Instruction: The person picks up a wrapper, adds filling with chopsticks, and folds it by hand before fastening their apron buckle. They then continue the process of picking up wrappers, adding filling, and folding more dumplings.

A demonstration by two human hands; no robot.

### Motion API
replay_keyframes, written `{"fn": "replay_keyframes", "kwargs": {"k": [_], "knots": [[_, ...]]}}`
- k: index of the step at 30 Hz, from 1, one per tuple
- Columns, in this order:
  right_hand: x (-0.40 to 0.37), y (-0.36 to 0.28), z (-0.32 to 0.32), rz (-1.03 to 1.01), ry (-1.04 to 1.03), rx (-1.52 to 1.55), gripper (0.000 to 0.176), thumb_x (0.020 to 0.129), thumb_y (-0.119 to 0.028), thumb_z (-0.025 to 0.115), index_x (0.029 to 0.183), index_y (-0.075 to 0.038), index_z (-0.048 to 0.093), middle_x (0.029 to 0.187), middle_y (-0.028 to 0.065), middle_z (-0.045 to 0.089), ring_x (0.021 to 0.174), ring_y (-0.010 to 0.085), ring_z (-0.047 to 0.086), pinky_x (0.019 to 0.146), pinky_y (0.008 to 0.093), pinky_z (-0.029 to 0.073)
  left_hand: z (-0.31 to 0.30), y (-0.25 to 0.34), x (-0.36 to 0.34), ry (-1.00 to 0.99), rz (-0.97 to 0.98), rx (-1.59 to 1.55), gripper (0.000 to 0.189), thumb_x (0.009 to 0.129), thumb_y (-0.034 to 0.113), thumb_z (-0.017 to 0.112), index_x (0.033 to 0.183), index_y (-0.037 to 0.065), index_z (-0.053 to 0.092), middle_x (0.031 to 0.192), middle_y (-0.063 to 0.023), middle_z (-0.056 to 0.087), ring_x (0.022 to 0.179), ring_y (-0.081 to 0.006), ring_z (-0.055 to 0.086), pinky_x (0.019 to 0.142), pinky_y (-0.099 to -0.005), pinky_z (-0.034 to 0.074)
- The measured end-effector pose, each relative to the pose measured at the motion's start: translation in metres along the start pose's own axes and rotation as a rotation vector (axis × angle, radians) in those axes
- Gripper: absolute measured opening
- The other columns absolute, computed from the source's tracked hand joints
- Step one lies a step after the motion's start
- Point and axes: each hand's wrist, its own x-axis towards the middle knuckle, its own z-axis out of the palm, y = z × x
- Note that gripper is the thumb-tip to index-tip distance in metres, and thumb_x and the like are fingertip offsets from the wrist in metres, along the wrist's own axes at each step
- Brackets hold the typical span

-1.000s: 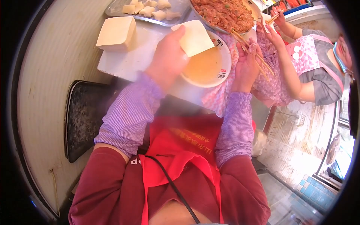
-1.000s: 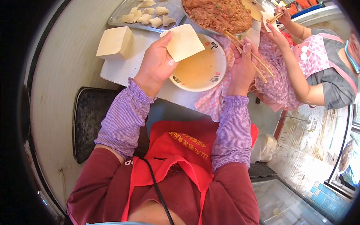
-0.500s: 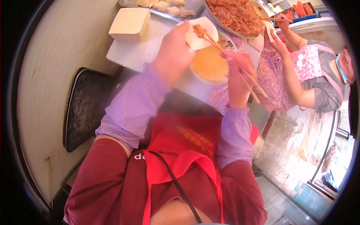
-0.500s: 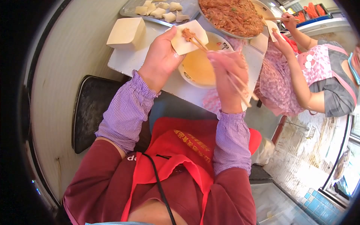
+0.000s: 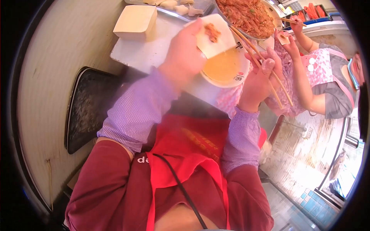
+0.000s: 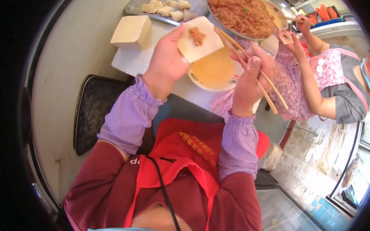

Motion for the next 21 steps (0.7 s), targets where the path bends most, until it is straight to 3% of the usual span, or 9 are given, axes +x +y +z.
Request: {"fn": "replay_keyframes", "kwargs": {"k": [3, 8, 11, 12, 13, 17, 19, 20, 21], "knots": [[0.000, 0.006, 0.007, -0.051, -0.010, 0.016, 0.025, 0.093, -0.013, 0.047, 0.107, 0.005, 0.056, 0.097, 0.0105, 0.050, 0.077, 0.0189, 0.060, 0.070, 0.0348, 0.058, 0.004, 0.001, -0.001, -0.005, -0.036, -0.054, 0.034, 0.094, 0.018, 0.043, 0.120, -0.004, 0.044, 0.117, -0.0148, 0.053, 0.108, -0.0248, 0.052, 0.094, -0.0392, 0.041], [0.002, 0.005, -0.012, 0.173, -0.053, 0.075, 0.021, 0.093, -0.010, 0.047, 0.098, 0.007, 0.058, 0.089, 0.0089, 0.051, 0.076, 0.0174, 0.060, 0.068, 0.0334, 0.058, 0.009, 0.013, -0.003, 0.003, -0.072, -0.139, 0.032, 0.092, 0.015, 0.048, 0.117, -0.005, 0.047, 0.111, -0.0127, 0.058, 0.102, -0.0195, 0.056, 0.089, -0.0321, 0.044], [0.002, 0.016, -0.022, 0.263, -0.186, -0.111, 0.024, 0.092, -0.014, 0.049, 0.101, 0.006, 0.058, 0.084, 0.0098, 0.057, 0.073, 0.0158, 0.059, 0.065, 0.0314, 0.057, 0.014, 0.025, -0.007, 0.013, -0.085, -0.166, 0.031, 0.091, 0.014, 0.049, 0.116, -0.005, 0.049, 0.108, -0.0119, 0.059, 0.099, -0.0174, 0.057, 0.087, -0.0293, 0.046], [0.003, 0.020, -0.023, 0.332, -0.258, -0.197, 0.023, 0.092, -0.013, 0.049, 0.100, 0.007, 0.058, 0.083, 0.0099, 0.057, 0.073, 0.0152, 0.059, 0.064, 0.0303, 0.057, 0.021, 0.032, -0.009, 0.039, -0.166, -0.374, 0.033, 0.092, 0.021, 0.050, 0.113, -0.003, 0.049, 0.102, -0.0111, 0.060, 0.094, -0.0186, 0.058, 0.083, -0.0315, 0.047], [0.003, 0.021, -0.026, 0.367, -0.252, -0.186, 0.018, 0.091, -0.009, 0.052, 0.096, 0.005, 0.061, 0.090, 0.0086, 0.056, 0.076, 0.0142, 0.060, 0.065, 0.0289, 0.057, 0.025, 0.035, -0.011, 0.066, -0.246, -0.581, 0.036, 0.092, 0.028, 0.051, 0.111, -0.002, 0.049, 0.096, -0.0102, 0.061, 0.088, -0.0199, 0.060, 0.080, -0.0336, 0.049], [0.010, 0.011, -0.016, 0.280, -0.004, 0.065, 0.022, 0.092, -0.012, 0.049, 0.103, 0.005, 0.059, 0.087, 0.0117, 0.059, 0.076, 0.0148, 0.060, 0.067, 0.0313, 0.057, 0.033, 0.028, -0.018, -0.049, -0.263, -0.628, 0.032, 0.089, 0.028, 0.055, 0.107, 0.002, 0.051, 0.078, -0.0078, 0.054, 0.069, -0.0200, 0.055, 0.067, -0.0355, 0.048], [0.014, 0.000, -0.010, 0.218, 0.030, 0.195, 0.031, 0.093, -0.017, 0.050, 0.110, 0.008, 0.051, 0.091, 0.0124, 0.058, 0.078, 0.0187, 0.061, 0.070, 0.0310, 0.056, 0.046, 0.030, -0.023, 0.030, -0.278, -0.334, 0.027, 0.088, 0.019, 0.057, 0.108, 0.000, 0.053, 0.081, -0.0073, 0.056, 0.068, -0.0169, 0.054, 0.064, -0.0304, 0.049], [0.014, -0.001, -0.009, 0.210, 0.018, 0.245, 0.032, 0.093, -0.019, 0.049, 0.111, 0.008, 0.050, 0.095, 0.0131, 0.057, 0.080, 0.0191, 0.061, 0.071, 0.0317, 0.056, 0.048, 0.032, -0.025, -0.035, -0.318, -0.315, 0.025, 0.088, 0.009, 0.052, 0.110, -0.001, 0.054, 0.087, -0.0070, 0.057, 0.067, -0.0143, 0.054, 0.063, -0.0262, 0.049], [0.014, 0.000, -0.006, 0.210, 0.018, 0.247, 0.032, 0.093, -0.019, 0.049, 0.111, 0.008, 0.050, 0.095, 0.0131, 0.057, 0.080, 0.0191, 0.061, 0.071, 0.0317, 0.056, 0.048, 0.032, -0.027, -0.035, -0.317, -0.313, 0.025, 0.088, 0.009, 0.052, 0.110, -0.001, 0.054, 0.087, -0.0070, 0.057, 0.067, -0.0143, 0.054, 0.063, -0.0262, 0.049]]}}
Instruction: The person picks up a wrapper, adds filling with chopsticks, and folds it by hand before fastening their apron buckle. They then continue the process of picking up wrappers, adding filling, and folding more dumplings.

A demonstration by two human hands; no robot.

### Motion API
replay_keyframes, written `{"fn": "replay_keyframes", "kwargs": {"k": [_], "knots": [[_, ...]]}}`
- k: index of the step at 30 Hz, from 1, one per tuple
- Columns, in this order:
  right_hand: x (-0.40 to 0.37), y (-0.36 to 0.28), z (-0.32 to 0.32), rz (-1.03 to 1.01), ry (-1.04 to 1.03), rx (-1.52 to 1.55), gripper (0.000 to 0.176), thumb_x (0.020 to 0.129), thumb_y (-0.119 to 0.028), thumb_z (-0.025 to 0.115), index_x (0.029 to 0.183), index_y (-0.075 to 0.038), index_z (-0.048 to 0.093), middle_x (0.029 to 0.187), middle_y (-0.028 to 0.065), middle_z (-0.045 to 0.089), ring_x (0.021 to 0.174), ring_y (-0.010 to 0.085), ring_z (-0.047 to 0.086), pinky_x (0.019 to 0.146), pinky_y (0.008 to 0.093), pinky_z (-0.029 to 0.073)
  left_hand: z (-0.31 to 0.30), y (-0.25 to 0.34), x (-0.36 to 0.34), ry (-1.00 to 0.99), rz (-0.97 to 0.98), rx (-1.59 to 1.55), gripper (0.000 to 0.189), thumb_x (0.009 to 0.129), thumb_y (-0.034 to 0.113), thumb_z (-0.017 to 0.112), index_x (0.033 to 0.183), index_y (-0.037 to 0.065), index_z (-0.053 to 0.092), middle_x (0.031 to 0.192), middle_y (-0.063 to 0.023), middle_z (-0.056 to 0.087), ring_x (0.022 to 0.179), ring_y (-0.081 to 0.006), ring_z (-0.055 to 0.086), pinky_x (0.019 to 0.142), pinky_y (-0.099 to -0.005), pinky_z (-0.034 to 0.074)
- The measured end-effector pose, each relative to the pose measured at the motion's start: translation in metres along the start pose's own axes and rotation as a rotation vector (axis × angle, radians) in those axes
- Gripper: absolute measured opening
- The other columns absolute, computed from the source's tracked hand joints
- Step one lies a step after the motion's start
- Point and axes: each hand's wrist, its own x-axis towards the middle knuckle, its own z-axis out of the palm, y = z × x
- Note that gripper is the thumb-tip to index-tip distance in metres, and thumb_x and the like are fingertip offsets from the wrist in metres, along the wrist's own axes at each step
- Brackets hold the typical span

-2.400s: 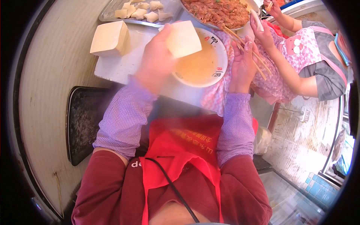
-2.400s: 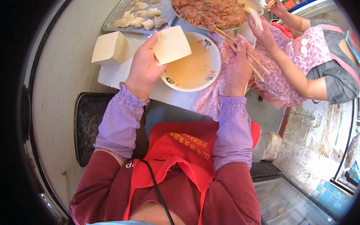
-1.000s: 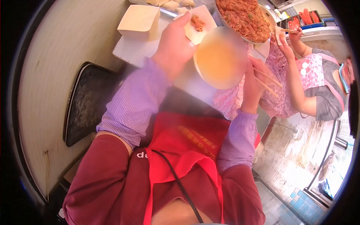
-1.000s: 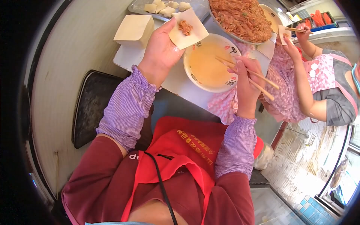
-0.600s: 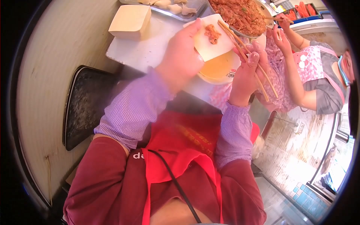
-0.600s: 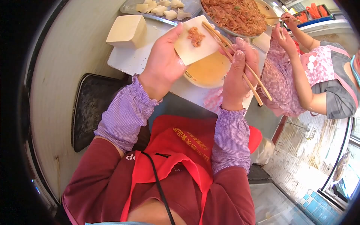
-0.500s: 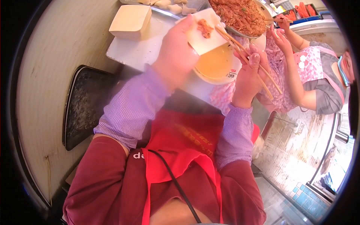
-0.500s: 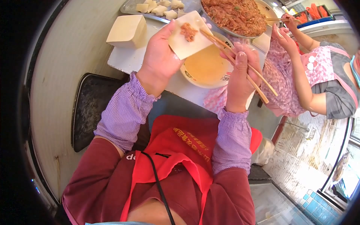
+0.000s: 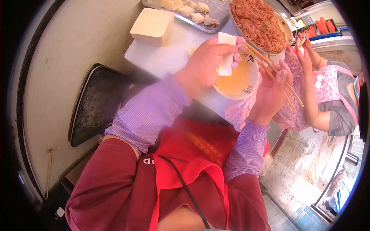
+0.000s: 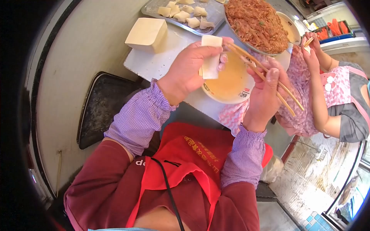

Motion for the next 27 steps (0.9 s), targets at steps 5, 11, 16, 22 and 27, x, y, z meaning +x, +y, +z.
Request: {"fn": "replay_keyframes", "kwargs": {"k": [5, 11, 16, 22, 27], "knots": [[0.003, 0.008, 0.009, -0.003, 0.014, -0.001, 0.028, 0.093, -0.019, 0.048, 0.104, 0.006, 0.054, 0.097, 0.0150, 0.059, 0.084, 0.0209, 0.061, 0.072, 0.0349, 0.055, -0.003, 0.000, -0.003, -0.096, -0.041, 0.011, 0.035, 0.085, 0.001, 0.042, 0.119, -0.005, 0.049, 0.111, -0.0124, 0.056, 0.079, -0.0126, 0.053, 0.068, -0.0228, 0.047], [-0.001, -0.001, 0.016, 0.099, -0.191, -0.128, 0.032, 0.097, -0.027, 0.040, 0.095, 0.003, 0.053, 0.083, 0.0118, 0.061, 0.074, 0.0162, 0.060, 0.064, 0.0256, 0.051, -0.002, 0.016, 0.001, -0.087, 0.082, -0.070, 0.036, 0.093, 0.019, 0.043, 0.121, -0.004, 0.047, 0.119, -0.0154, 0.054, 0.108, -0.0212, 0.051, 0.086, -0.0306, 0.044], [-0.016, 0.006, 0.037, 0.271, -0.453, -0.413, 0.020, 0.093, -0.018, 0.050, 0.093, 0.001, 0.056, 0.075, 0.0048, 0.059, 0.066, 0.0092, 0.056, 0.060, 0.0195, 0.044, 0.005, 0.022, -0.005, -0.171, 0.099, -0.113, 0.040, 0.097, 0.031, 0.037, 0.117, -0.001, 0.050, 0.113, -0.0142, 0.056, 0.110, -0.0240, 0.052, 0.091, -0.0342, 0.042], [-0.017, -0.003, 0.044, 0.092, -0.408, -0.551, 0.009, 0.086, -0.004, 0.057, 0.092, 0.001, 0.055, 0.076, 0.0036, 0.059, 0.069, 0.0070, 0.056, 0.062, 0.0211, 0.045, -0.004, 0.022, -0.006, -0.176, 0.108, 0.323, 0.032, 0.095, 0.029, 0.045, 0.108, 0.002, 0.057, 0.097, -0.0064, 0.061, 0.093, -0.0145, 0.057, 0.083, -0.0284, 0.045], [-0.011, 0.005, 0.041, -0.001, -0.320, -0.401, 0.013, 0.086, 0.000, 0.055, 0.097, -0.002, 0.049, 0.072, -0.0013, 0.054, 0.064, 0.0025, 0.048, 0.054, 0.0155, 0.037, -0.003, 0.014, -0.008, -0.177, 0.227, 0.891, 0.023, 0.091, 0.020, 0.054, 0.097, 0.000, 0.062, 0.087, -0.0014, 0.062, 0.079, -0.0068, 0.057, 0.072, -0.0227, 0.046]]}}
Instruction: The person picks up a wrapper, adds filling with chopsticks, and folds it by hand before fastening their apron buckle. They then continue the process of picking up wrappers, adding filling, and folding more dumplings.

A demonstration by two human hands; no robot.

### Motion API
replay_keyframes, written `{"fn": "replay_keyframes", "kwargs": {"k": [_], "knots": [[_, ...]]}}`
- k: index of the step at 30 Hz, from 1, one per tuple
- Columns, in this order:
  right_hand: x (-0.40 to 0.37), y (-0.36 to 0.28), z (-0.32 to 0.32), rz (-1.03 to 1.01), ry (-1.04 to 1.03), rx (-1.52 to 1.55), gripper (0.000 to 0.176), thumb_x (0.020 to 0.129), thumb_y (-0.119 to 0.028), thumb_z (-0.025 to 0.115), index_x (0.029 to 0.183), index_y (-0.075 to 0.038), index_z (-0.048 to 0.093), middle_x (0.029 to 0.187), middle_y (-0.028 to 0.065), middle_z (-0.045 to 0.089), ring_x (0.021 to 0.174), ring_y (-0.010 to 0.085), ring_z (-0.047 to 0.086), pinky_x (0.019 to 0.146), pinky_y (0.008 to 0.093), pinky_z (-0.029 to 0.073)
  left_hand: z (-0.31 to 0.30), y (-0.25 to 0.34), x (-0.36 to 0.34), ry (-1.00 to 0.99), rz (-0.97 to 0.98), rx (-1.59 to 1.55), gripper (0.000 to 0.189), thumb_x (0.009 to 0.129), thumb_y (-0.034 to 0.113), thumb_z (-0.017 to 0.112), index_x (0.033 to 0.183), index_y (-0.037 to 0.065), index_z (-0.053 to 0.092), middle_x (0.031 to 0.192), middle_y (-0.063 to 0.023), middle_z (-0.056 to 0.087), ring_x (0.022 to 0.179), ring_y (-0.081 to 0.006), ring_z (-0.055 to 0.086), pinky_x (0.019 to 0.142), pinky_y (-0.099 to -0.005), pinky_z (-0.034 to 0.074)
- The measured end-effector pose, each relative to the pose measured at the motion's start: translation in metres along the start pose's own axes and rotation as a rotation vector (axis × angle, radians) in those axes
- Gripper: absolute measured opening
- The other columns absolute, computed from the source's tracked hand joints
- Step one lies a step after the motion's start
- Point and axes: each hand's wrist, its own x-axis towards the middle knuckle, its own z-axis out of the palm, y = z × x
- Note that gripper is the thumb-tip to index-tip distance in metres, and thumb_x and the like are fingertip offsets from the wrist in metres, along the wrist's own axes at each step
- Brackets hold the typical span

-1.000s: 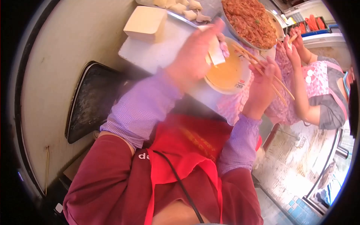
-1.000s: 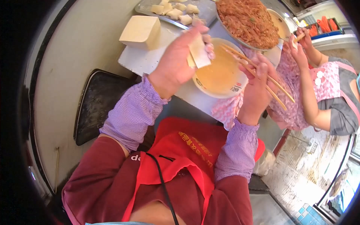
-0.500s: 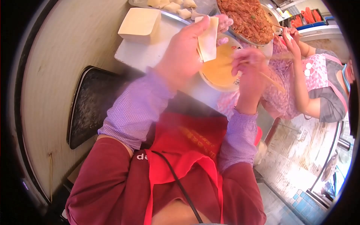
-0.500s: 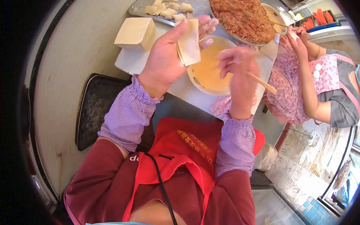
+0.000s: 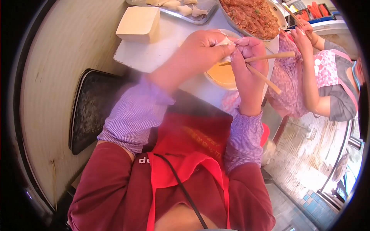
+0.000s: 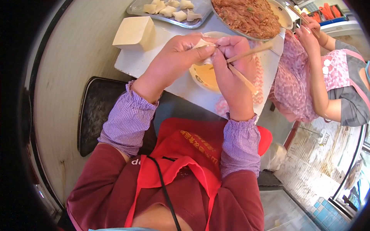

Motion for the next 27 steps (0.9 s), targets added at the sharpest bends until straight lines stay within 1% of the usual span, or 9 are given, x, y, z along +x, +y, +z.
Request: {"fn": "replay_keyframes", "kwargs": {"k": [9, 15, 17, 19, 21, 22, 24, 25, 27], "knots": [[-0.001, -0.011, 0.002, 0.114, 0.019, 0.174, 0.016, 0.087, 0.002, 0.052, 0.099, -0.003, 0.044, 0.074, 0.0071, 0.059, 0.063, 0.0104, 0.058, 0.057, 0.0213, 0.046, -0.007, 0.000, -0.004, 0.048, -0.071, -0.135, 0.017, 0.089, 0.016, 0.056, 0.088, 0.000, 0.062, 0.079, -0.0011, 0.060, 0.071, -0.0047, 0.053, 0.064, -0.0211, 0.043], [0.007, -0.006, -0.008, 0.107, 0.070, 0.251, 0.033, 0.092, -0.010, 0.049, 0.121, 0.000, 0.041, 0.067, 0.0029, 0.057, 0.050, 0.0017, 0.042, 0.052, 0.0145, 0.037, -0.052, 0.008, 0.021, 0.547, -0.153, 0.010, 0.025, 0.089, 0.019, 0.056, 0.104, 0.000, 0.058, 0.088, -0.0032, 0.061, 0.079, -0.0085, 0.056, 0.073, -0.0246, 0.044], [0.008, -0.005, -0.007, 0.024, 0.072, 0.314, 0.037, 0.093, -0.017, 0.048, 0.124, 0.001, 0.040, 0.068, 0.0029, 0.056, 0.047, 0.0003, 0.037, 0.052, 0.0142, 0.036, -0.087, 0.014, 0.028, 0.554, 0.207, 0.139, 0.031, 0.087, 0.017, 0.056, 0.109, -0.004, 0.056, 0.095, -0.0076, 0.062, 0.087, -0.0147, 0.059, 0.082, -0.0260, 0.043], [0.008, 0.000, -0.009, -0.001, 0.053, 0.280, 0.045, 0.095, -0.029, 0.045, 0.127, 0.002, 0.038, 0.067, 0.0033, 0.055, 0.045, 0.0006, 0.035, 0.053, 0.0133, 0.037, -0.118, 0.020, 0.020, 0.595, 0.190, 0.364, 0.034, 0.084, 0.014, 0.058, 0.112, -0.005, 0.054, 0.100, -0.0141, 0.063, 0.092, -0.0220, 0.060, 0.086, -0.0278, 0.043], [0.007, -0.001, -0.011, 0.049, 0.059, 0.371, 0.053, 0.094, -0.041, 0.040, 0.125, 0.002, 0.040, 0.070, 0.0047, 0.056, 0.049, 0.0035, 0.043, 0.054, 0.0132, 0.038, -0.134, 0.019, 0.018, 0.091, 0.752, -0.586, 0.035, 0.095, 0.017, 0.039, 0.124, -0.004, 0.044, 0.121, -0.0165, 0.052, 0.112, -0.0256, 0.051, 0.099, -0.0375, 0.037], [0.007, 0.000, -0.013, 0.047, 0.060, 0.373, 0.053, 0.094, -0.041, 0.040, 0.125, 0.002, 0.040, 0.070, 0.0047, 0.056, 0.049, 0.0035, 0.043, 0.054, 0.0132, 0.038, -0.141, 0.018, 0.013, 0.090, 0.752, -0.584, 0.035, 0.095, 0.017, 0.039, 0.124, -0.004, 0.044, 0.121, -0.0165, 0.052, 0.112, -0.0256, 0.051, 0.099, -0.0375, 0.037], [0.008, 0.005, -0.020, 0.094, 0.072, 0.297, 0.059, 0.093, -0.049, 0.036, 0.121, 0.002, 0.045, 0.079, 0.0067, 0.057, 0.064, 0.0093, 0.053, 0.060, 0.0182, 0.042, -0.130, 0.049, -0.003, 0.569, 0.124, 0.086, 0.037, 0.081, 0.012, 0.060, 0.114, -0.002, 0.054, 0.104, -0.0162, 0.062, 0.095, -0.0277, 0.059, 0.087, -0.0301, 0.043], [0.009, 0.006, -0.022, 0.091, 0.074, 0.299, 0.059, 0.093, -0.049, 0.036, 0.121, 0.002, 0.045, 0.079, 0.0067, 0.057, 0.064, 0.0093, 0.053, 0.060, 0.0182, 0.042, -0.133, 0.049, -0.009, 0.567, 0.126, 0.088, 0.037, 0.081, 0.012, 0.060, 0.114, -0.002, 0.054, 0.104, -0.0162, 0.062, 0.095, -0.0277, 0.059, 0.087, -0.0301, 0.043], [0.012, 0.012, -0.027, 0.131, 0.238, 0.193, 0.058, 0.094, -0.050, 0.034, 0.115, 0.001, 0.049, 0.088, 0.0076, 0.056, 0.082, 0.0136, 0.054, 0.067, 0.0248, 0.044, -0.139, 0.044, -0.019, 0.293, 0.049, 0.955, 0.034, 0.077, 0.012, 0.063, 0.109, 0.002, 0.059, 0.101, -0.0134, 0.064, 0.093, -0.0267, 0.060, 0.085, -0.0306, 0.044]]}}
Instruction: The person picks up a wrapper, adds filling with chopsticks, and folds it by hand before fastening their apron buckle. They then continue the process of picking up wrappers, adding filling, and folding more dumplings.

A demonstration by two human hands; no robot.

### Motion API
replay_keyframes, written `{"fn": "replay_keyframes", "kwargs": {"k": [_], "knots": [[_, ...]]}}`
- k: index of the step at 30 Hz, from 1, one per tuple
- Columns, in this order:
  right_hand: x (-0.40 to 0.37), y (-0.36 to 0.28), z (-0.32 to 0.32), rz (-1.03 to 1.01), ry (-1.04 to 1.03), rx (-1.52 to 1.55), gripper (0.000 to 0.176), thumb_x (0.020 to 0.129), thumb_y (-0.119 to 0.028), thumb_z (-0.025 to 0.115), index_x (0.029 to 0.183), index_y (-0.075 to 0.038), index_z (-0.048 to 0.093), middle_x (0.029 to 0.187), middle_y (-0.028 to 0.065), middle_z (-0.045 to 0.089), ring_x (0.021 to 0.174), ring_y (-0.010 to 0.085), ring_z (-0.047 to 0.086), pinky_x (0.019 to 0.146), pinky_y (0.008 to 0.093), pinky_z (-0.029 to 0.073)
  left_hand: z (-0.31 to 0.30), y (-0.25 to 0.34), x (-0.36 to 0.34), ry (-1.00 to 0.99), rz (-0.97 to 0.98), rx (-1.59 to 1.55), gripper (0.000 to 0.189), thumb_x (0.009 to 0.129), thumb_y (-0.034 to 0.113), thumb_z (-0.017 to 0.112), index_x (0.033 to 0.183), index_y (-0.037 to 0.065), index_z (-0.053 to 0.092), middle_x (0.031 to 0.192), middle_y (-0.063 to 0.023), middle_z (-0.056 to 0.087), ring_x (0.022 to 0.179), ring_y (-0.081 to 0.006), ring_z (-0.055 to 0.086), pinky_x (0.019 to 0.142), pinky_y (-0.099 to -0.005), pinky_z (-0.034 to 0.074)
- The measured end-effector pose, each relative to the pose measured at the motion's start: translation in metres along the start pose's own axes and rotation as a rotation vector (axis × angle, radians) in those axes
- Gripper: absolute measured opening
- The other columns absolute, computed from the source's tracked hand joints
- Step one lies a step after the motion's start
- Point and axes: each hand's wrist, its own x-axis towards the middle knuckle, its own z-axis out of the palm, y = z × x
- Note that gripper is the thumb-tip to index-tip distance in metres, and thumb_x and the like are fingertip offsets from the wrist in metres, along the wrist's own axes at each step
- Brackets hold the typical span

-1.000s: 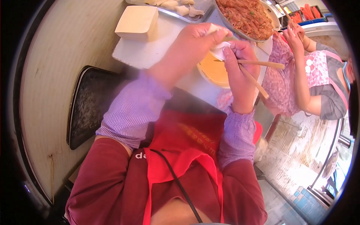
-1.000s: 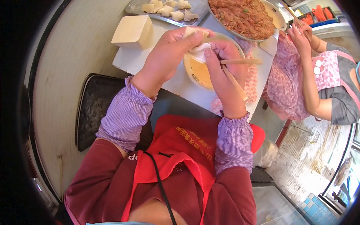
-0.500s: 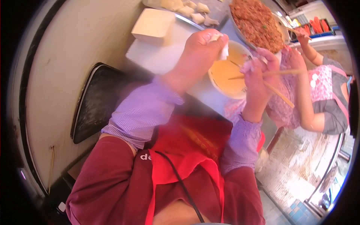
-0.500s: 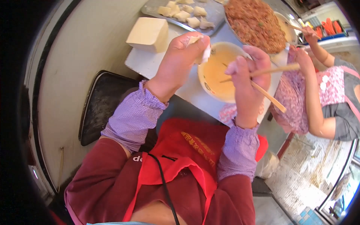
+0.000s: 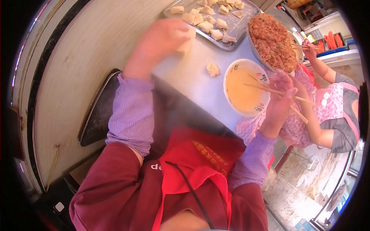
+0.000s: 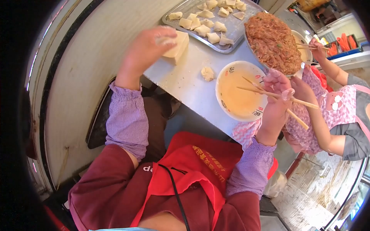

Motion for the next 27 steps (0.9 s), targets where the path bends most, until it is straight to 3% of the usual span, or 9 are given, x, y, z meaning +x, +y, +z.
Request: {"fn": "replay_keyframes", "kwargs": {"k": [2, 4, 6, 12, 15, 20, 21, 23, 27], "knots": [[0.011, 0.005, -0.024, -0.007, -0.136, 0.117, 0.048, 0.095, -0.042, 0.037, 0.108, 0.002, 0.050, 0.093, 0.0073, 0.054, 0.085, 0.0144, 0.052, 0.076, 0.0283, 0.043, 0.014, -0.018, -0.006, -0.013, 0.021, 0.089, 0.025, 0.073, 0.012, 0.065, 0.097, 0.002, 0.065, 0.100, -0.0125, 0.063, 0.097, -0.0270, 0.058, 0.087, -0.0320, 0.043], [0.013, 0.003, -0.035, -0.003, -0.134, 0.211, 0.027, 0.095, -0.023, 0.045, 0.104, 0.002, 0.049, 0.096, 0.0081, 0.053, 0.087, 0.0156, 0.052, 0.081, 0.0283, 0.044, 0.027, -0.041, -0.005, 0.141, 0.269, 0.188, 0.016, 0.071, 0.010, 0.066, 0.085, 0.002, 0.065, 0.102, -0.0136, 0.062, 0.104, -0.0276, 0.054, 0.091, -0.0340, 0.041], [0.021, 0.009, -0.053, -0.047, -0.104, 0.242, 0.020, 0.093, -0.013, 0.049, 0.105, 0.003, 0.048, 0.099, 0.0096, 0.053, 0.092, 0.0170, 0.054, 0.084, 0.0309, 0.046, 0.021, -0.022, -0.004, 0.037, 0.135, 0.139, 0.012, 0.071, 0.008, 0.065, 0.081, 0.001, 0.063, 0.103, -0.0130, 0.060, 0.106, -0.0291, 0.052, 0.093, -0.0362, 0.039], [0.028, 0.020, -0.076, -0.137, 0.186, 0.307, 0.021, 0.091, -0.014, 0.052, 0.102, 0.004, 0.052, 0.092, 0.0106, 0.059, 0.080, 0.0185, 0.062, 0.071, 0.0294, 0.056, 0.023, -0.017, 0.002, 0.042, 0.186, 0.162, 0.011, 0.071, 0.006, 0.062, 0.081, 0.005, 0.057, 0.089, -0.0134, 0.055, 0.092, -0.0316, 0.053, 0.081, -0.0357, 0.042], [0.028, 0.022, -0.070, -0.124, 0.221, 0.301, 0.023, 0.091, -0.015, 0.053, 0.103, 0.004, 0.053, 0.094, 0.0115, 0.060, 0.083, 0.0190, 0.062, 0.073, 0.0302, 0.056, 0.025, -0.014, 0.006, 0.163, -0.031, 0.014, 0.008, 0.080, 0.007, 0.059, 0.087, 0.004, 0.057, 0.093, -0.0116, 0.058, 0.093, -0.0287, 0.055, 0.082, -0.0340, 0.043], [0.029, 0.034, -0.068, -0.114, 0.213, 0.346, 0.022, 0.091, -0.016, 0.053, 0.102, 0.003, 0.053, 0.096, 0.0119, 0.060, 0.087, 0.0194, 0.062, 0.078, 0.0320, 0.055, 0.028, 0.000, 0.013, 0.317, -0.127, -1.171, 0.022, 0.090, 0.016, 0.051, 0.102, -0.002, 0.052, 0.111, -0.0125, 0.058, 0.101, -0.0260, 0.056, 0.090, -0.0357, 0.043], [0.029, 0.036, -0.066, -0.113, 0.214, 0.345, 0.022, 0.091, -0.016, 0.053, 0.102, 0.003, 0.053, 0.096, 0.0119, 0.060, 0.087, 0.0194, 0.062, 0.078, 0.0320, 0.055, 0.034, 0.004, 0.013, 0.316, -0.128, -1.172, 0.022, 0.090, 0.016, 0.051, 0.102, -0.002, 0.052, 0.111, -0.0125, 0.058, 0.101, -0.0260, 0.056, 0.090, -0.0357, 0.043], [0.029, 0.041, -0.062, -0.134, 0.223, 0.401, 0.020, 0.091, -0.015, 0.053, 0.101, 0.003, 0.053, 0.096, 0.0116, 0.060, 0.088, 0.0199, 0.062, 0.080, 0.0333, 0.055, 0.049, 0.014, 0.014, 0.192, -0.383, -1.785, 0.028, 0.092, 0.020, 0.046, 0.107, -0.003, 0.051, 0.113, -0.0149, 0.057, 0.105, -0.0281, 0.054, 0.095, -0.0389, 0.040], [0.031, 0.055, -0.066, -0.106, 0.194, 0.431, 0.020, 0.091, -0.014, 0.053, 0.101, 0.003, 0.053, 0.095, 0.0114, 0.059, 0.088, 0.0205, 0.062, 0.081, 0.0347, 0.055, 0.081, 0.017, 0.011, -0.169, -0.357, -2.196, 0.042, 0.092, 0.019, 0.043, 0.122, -0.010, 0.042, 0.123, -0.0227, 0.049, 0.118, -0.0327, 0.046, 0.102, -0.0456, 0.035]]}}
